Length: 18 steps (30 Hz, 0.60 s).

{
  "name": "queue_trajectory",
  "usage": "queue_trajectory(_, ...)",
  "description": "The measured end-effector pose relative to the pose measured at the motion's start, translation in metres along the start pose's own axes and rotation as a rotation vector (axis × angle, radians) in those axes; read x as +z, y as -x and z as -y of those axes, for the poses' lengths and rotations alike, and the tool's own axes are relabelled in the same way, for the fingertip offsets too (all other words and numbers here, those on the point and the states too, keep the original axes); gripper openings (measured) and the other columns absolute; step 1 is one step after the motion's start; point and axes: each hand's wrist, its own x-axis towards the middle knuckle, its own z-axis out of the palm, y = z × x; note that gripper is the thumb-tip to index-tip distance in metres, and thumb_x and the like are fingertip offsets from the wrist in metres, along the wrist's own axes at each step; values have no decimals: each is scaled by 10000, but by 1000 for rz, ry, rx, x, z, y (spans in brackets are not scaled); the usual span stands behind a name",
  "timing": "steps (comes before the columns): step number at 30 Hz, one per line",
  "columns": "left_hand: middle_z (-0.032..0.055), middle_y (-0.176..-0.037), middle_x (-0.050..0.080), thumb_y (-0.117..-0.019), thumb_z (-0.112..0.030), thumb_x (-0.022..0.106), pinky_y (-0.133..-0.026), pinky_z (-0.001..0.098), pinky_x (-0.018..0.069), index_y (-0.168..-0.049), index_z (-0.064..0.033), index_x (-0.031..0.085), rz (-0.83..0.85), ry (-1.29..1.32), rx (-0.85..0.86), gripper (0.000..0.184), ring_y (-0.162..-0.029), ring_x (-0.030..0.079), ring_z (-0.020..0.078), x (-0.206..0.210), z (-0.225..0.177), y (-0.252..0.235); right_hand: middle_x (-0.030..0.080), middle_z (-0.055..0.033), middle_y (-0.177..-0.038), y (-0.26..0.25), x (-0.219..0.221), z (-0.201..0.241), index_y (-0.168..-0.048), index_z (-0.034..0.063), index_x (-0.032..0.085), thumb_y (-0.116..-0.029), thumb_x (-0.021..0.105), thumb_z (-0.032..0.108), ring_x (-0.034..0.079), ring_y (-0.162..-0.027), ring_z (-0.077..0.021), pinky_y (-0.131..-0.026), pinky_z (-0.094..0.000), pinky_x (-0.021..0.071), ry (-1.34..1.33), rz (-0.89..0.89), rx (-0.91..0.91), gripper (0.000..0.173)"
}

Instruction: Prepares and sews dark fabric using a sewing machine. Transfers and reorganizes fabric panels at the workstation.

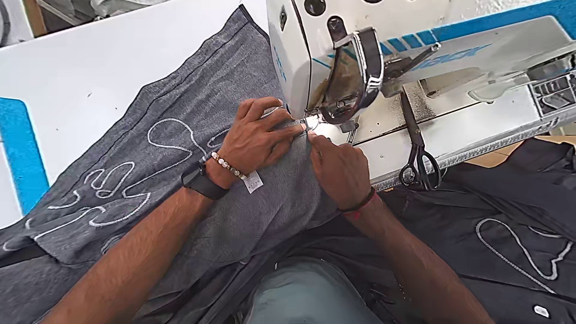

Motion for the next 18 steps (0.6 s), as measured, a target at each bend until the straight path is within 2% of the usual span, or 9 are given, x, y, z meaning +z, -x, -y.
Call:
queue_trajectory(3,29,-1264,701,-1021,-347,529,-1103,514,314,-1212,-290,757,-27,-19,130,302,-1311,520,309,-4,29,-9,619,-86,-630,-9,-1,6,-1272,165,721,-1041,516,242,621,-548,-293,-447,-432,433,-11,-4,10,318)
queue_trajectory(6,60,-1232,698,-1020,-343,534,-1087,525,320,-1120,-246,773,-18,-69,176,277,-1284,533,328,-10,41,-17,609,-92,-629,-10,0,10,-1275,148,709,-1048,506,247,609,-532,-293,-425,-431,415,-16,-36,11,320)
queue_trajectory(8,110,-1237,687,-1031,-267,532,-1072,560,357,-1091,-167,745,62,-128,59,243,-1275,542,375,-25,14,-19,598,-66,-602,-7,9,10,-1295,158,700,-1045,499,251,596,-503,-269,-411,-414,404,-15,-101,15,333)
queue_trajectory(10,150,-1250,680,-1009,-169,533,-1040,542,437,-1055,-63,743,103,2,-175,239,-1264,561,383,-33,-40,-12,633,-41,-649,0,19,10,-1293,157,703,-1044,515,261,617,-532,-237,-433,-394,439,-51,-174,54,329)
queue_trajectory(11,125,-1281,678,-972,-176,510,-1056,486,472,-1054,-60,741,80,115,-305,270,-1280,577,327,-30,-62,-8,654,-41,-684,4,20,8,-1265,138,697,-1042,542,275,633,-553,-232,-449,-404,469,-105,-186,79,304)
queue_trajectory(12,97,-1356,652,-968,-198,490,-1103,434,459,-1079,-70,720,63,229,-416,286,-1331,558,269,-23,-75,-3,643,-39,-681,5,20,6,-1235,117,680,-1031,572,280,622,-546,-232,-456,-420,475,-175,-188,106,283)
queue_trajectory(13,82,-1447,590,-993,-227,474,-1165,408,405,-1111,-69,690,67,318,-478,292,-1401,498,238,-15,-80,4,632,-36,-671,7,18,3,-1215,104,658,-1022,590,274,610,-535,-231,-458,-434,475,-230,-174,126,266)
queue_trajectory(14,79,-1499,548,-1012,-233,471,-1198,399,363,-1113,-56,675,56,353,-476,288,-1439,454,232,-8,-77,10,614,-27,-649,8,15,1,-1194,106,661,-1018,593,260,591,-518,-225,-452,-430,457,-260,-170,134,243)
queue_trajectory(18,7,-1552,520,-1039,-281,449,-1173,423,373,-1137,-81,682,131,185,-232,321,-1457,442,223,-5,-38,22,627,-53,-630,12,9,0,-1248,128,707,-1060,503,229,599,-515,-248,-457,-436,455,-208,-131,66,295)
